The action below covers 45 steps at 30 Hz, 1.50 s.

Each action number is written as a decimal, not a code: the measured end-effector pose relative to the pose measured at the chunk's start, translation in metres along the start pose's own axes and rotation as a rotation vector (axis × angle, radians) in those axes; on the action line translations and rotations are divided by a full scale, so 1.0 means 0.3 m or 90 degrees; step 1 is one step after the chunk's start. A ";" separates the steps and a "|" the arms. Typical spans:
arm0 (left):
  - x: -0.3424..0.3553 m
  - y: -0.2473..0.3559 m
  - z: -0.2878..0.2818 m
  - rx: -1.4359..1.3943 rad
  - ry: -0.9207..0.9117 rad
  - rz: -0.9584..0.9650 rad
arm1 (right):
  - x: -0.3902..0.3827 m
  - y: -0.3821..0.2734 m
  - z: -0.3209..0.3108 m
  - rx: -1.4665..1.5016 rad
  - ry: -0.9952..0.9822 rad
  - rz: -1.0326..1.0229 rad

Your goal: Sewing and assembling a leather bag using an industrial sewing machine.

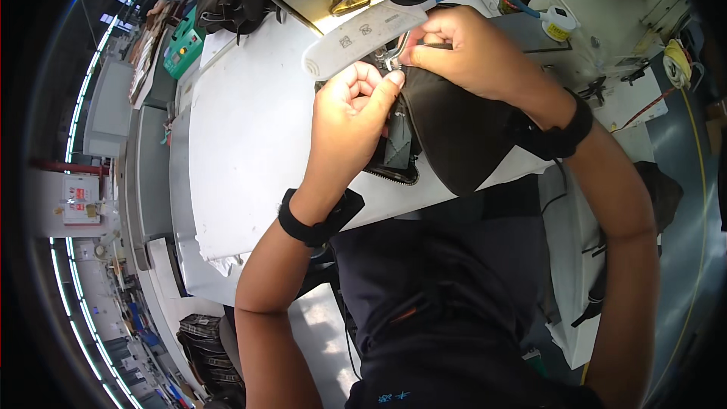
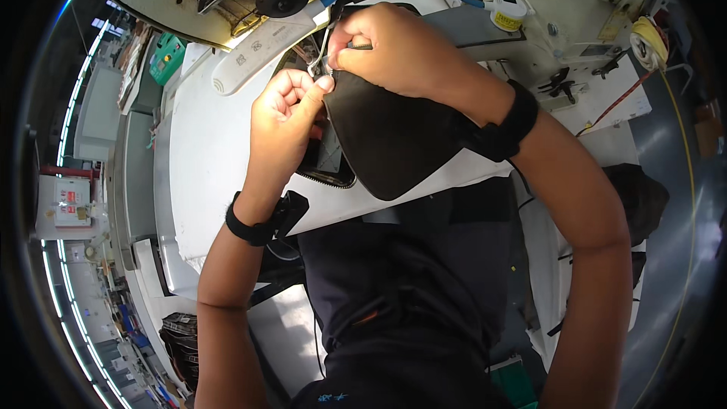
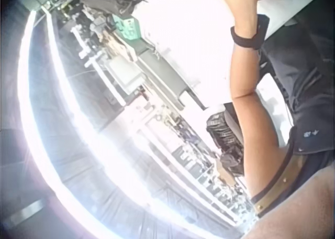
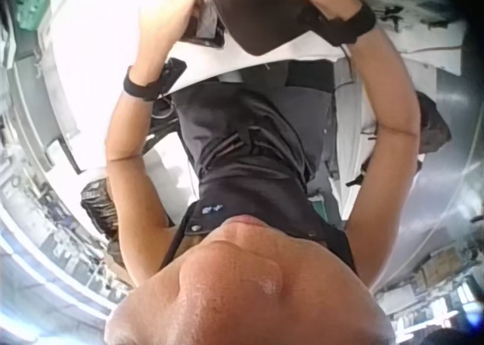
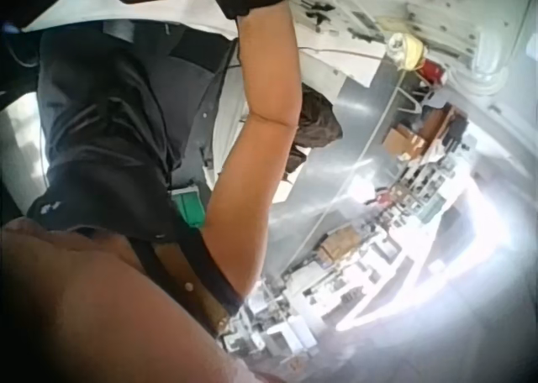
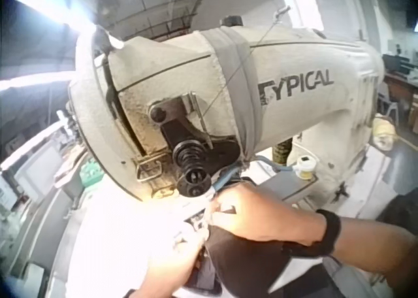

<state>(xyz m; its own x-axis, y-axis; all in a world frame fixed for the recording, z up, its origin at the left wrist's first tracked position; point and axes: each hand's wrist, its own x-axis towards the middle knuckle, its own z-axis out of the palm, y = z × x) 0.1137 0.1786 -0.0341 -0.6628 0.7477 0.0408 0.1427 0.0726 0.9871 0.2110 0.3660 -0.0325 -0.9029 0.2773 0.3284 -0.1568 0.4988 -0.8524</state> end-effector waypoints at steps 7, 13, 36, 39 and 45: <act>0.003 -0.060 0.062 0.081 0.123 0.141 | 0.008 0.015 0.011 -0.012 -0.046 0.013; -0.121 -0.051 0.023 -0.044 0.050 0.119 | -0.002 0.002 0.010 -0.009 -0.028 -0.008; -0.042 -0.109 -0.039 0.475 0.099 0.675 | 0.011 0.008 -0.005 0.071 -0.028 -0.021; -0.050 -0.099 -0.033 0.493 0.097 0.650 | 0.010 -0.002 -0.001 0.032 -0.088 0.027; -0.073 -0.072 -0.026 0.502 0.087 0.608 | 0.004 -0.052 -0.008 -0.001 -0.043 0.058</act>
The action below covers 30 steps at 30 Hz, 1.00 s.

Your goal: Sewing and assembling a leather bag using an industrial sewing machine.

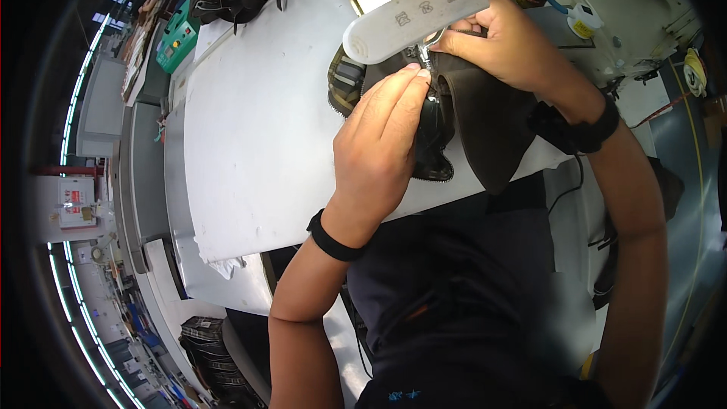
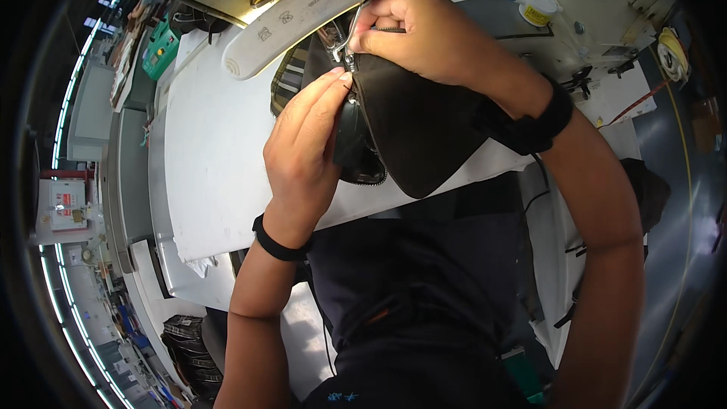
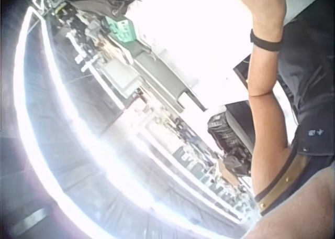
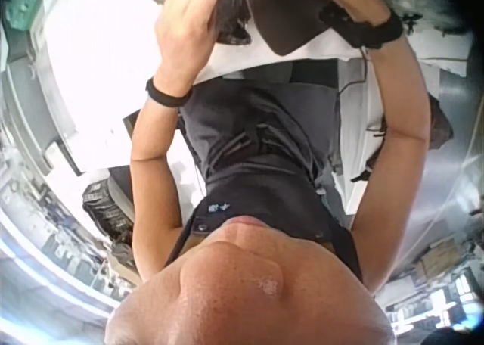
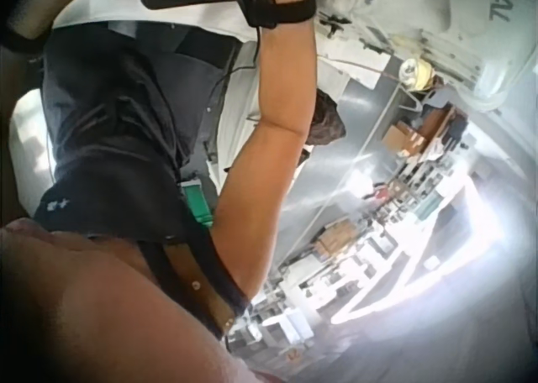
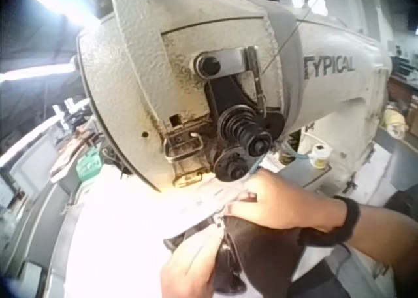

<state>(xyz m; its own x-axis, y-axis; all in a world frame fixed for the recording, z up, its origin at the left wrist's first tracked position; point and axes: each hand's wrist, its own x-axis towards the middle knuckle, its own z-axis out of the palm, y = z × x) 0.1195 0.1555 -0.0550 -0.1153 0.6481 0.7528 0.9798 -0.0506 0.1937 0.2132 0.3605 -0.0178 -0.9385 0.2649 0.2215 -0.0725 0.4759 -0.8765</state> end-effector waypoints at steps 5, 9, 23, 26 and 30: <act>0.002 0.006 0.001 -0.003 0.008 -0.009 | 0.007 0.000 -0.014 -0.047 -0.029 0.009; -0.003 -0.003 0.007 -0.008 0.013 -0.008 | 0.015 0.025 0.013 0.072 0.019 -0.040; 0.007 0.010 0.010 -0.098 0.013 -0.128 | 0.022 0.043 -0.006 -0.064 0.029 0.027; 0.010 0.017 0.008 -0.088 0.009 -0.129 | 0.025 0.057 0.008 0.017 0.024 -0.006; 0.012 0.026 0.010 -0.107 0.007 -0.157 | 0.030 0.075 0.025 0.070 0.053 -0.063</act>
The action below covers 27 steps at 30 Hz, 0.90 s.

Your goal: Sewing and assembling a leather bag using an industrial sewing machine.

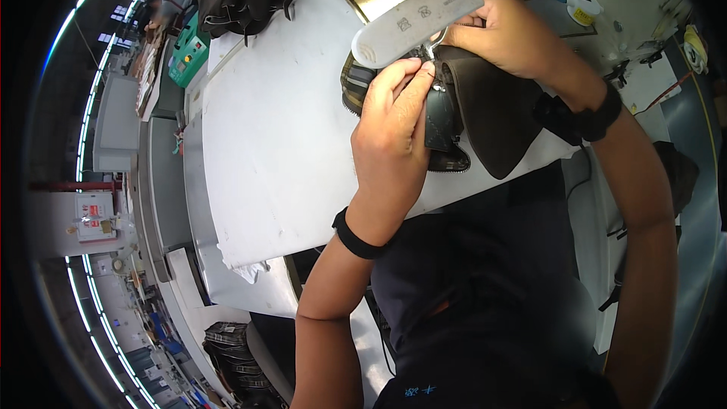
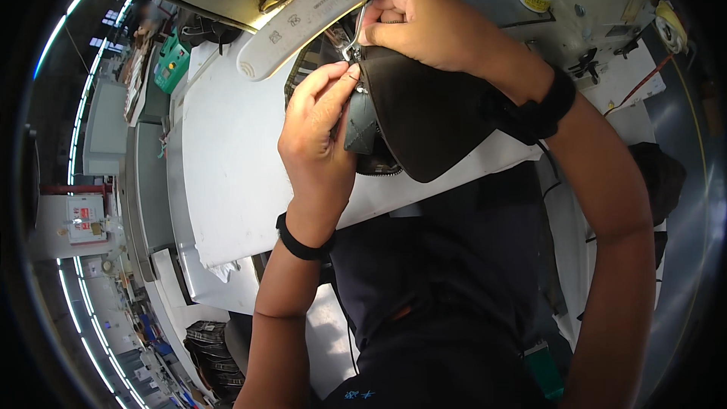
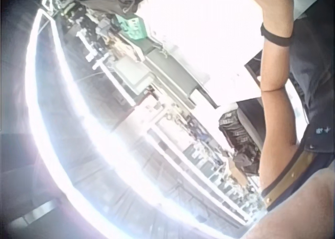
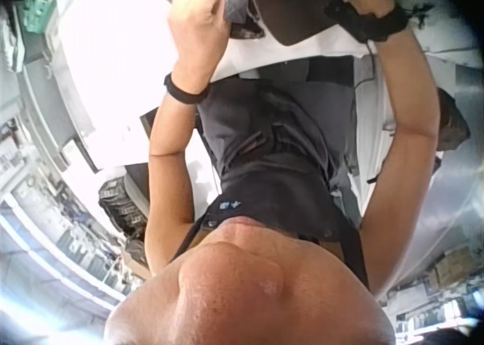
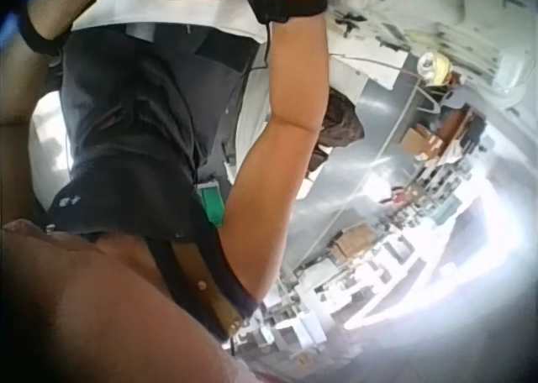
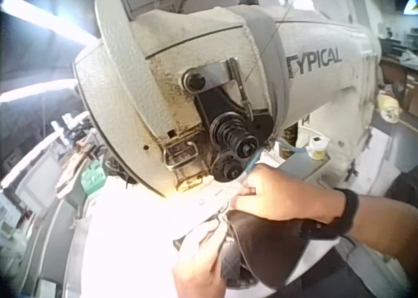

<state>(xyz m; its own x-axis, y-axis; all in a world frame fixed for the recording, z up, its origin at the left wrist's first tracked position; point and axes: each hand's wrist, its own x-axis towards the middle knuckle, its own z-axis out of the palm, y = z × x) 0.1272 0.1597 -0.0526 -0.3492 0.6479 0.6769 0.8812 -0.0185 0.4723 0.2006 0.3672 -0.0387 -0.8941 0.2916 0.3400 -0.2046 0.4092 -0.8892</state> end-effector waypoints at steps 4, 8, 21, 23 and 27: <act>-0.001 0.007 0.008 -0.011 0.008 -0.028 | 0.000 0.012 -0.002 -0.023 0.010 0.000; 0.000 0.011 0.012 -0.033 0.007 -0.053 | 0.007 0.011 -0.003 -0.022 0.016 -0.009; -0.031 0.078 0.044 0.031 0.050 -0.090 | -0.018 -0.014 -0.012 -0.214 0.124 0.002; -0.031 0.082 0.048 0.000 0.069 -0.113 | -0.013 -0.009 -0.015 -0.162 0.123 0.014; -0.030 0.077 0.041 0.003 0.039 -0.094 | -0.014 -0.003 -0.016 -0.119 0.108 0.061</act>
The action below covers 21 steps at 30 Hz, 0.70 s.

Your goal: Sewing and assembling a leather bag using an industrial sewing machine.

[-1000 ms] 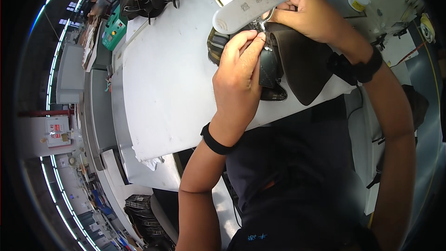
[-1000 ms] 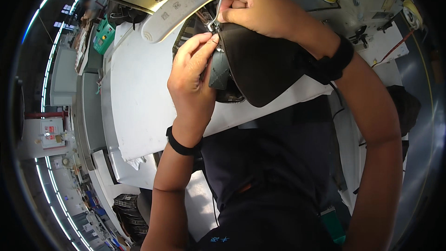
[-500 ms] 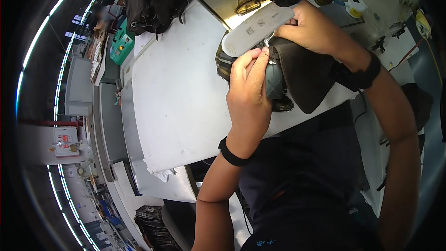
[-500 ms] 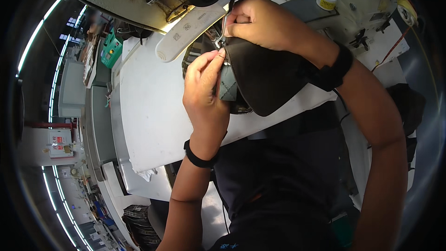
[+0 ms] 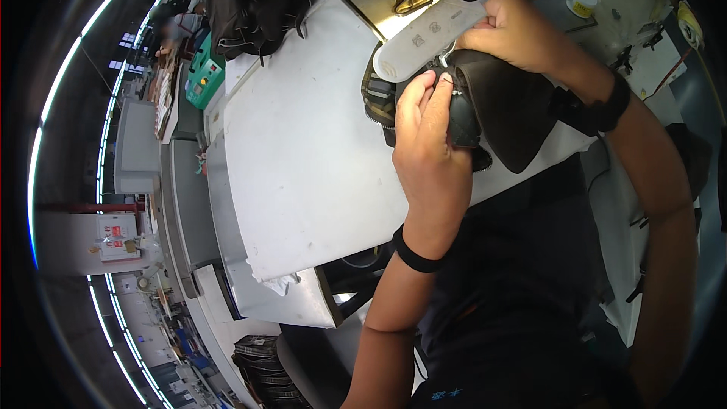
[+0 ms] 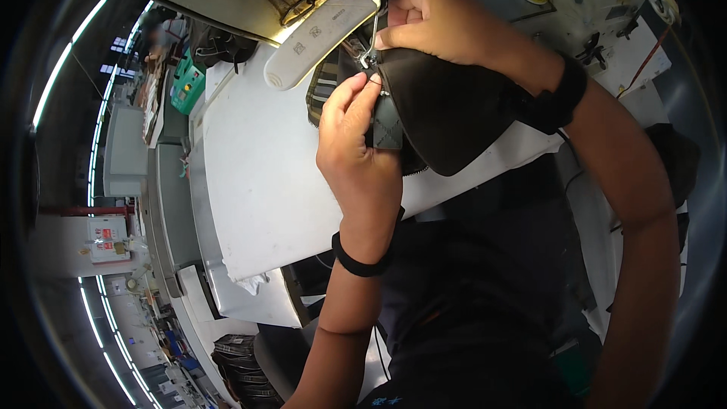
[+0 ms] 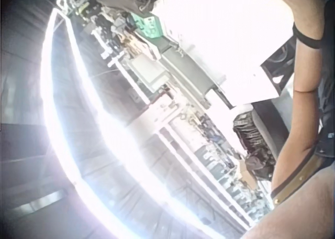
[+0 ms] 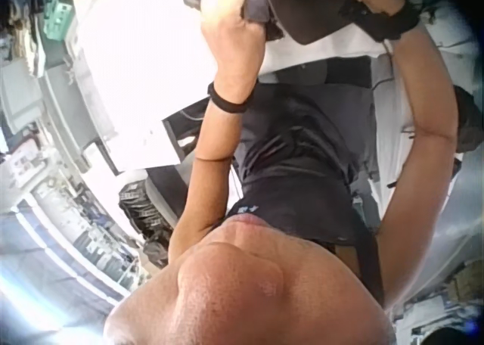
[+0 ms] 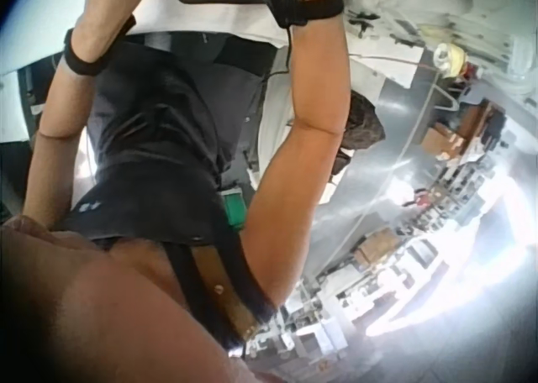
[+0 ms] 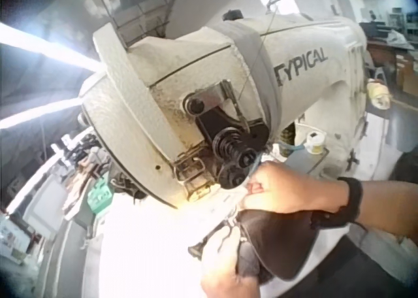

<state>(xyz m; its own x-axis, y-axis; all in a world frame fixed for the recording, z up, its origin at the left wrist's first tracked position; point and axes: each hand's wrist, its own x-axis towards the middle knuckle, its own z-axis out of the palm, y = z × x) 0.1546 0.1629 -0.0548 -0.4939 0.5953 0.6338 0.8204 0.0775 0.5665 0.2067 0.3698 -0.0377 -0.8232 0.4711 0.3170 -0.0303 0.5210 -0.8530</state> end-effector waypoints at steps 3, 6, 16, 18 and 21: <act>0.006 0.002 0.000 -0.006 -0.002 -0.003 | 0.000 -0.003 -0.003 0.002 -0.001 0.004; 0.010 0.002 0.004 -0.016 0.019 -0.032 | 0.003 -0.007 0.001 -0.001 -0.003 0.005; 0.010 -0.021 0.002 -0.008 -0.002 0.002 | -0.005 -0.006 0.007 -0.007 0.004 0.019; 0.010 -0.016 0.003 0.048 -0.004 0.029 | -0.006 -0.003 0.009 -0.008 0.012 0.003; 0.013 -0.010 0.007 0.068 -0.003 0.037 | -0.005 0.001 0.017 0.020 0.036 -0.025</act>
<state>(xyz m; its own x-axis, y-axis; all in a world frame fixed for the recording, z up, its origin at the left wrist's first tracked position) 0.1508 0.1668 -0.0552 -0.4439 0.6044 0.6616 0.8736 0.1274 0.4697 0.2050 0.3656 -0.0407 -0.7877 0.4907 0.3725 -0.0801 0.5179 -0.8517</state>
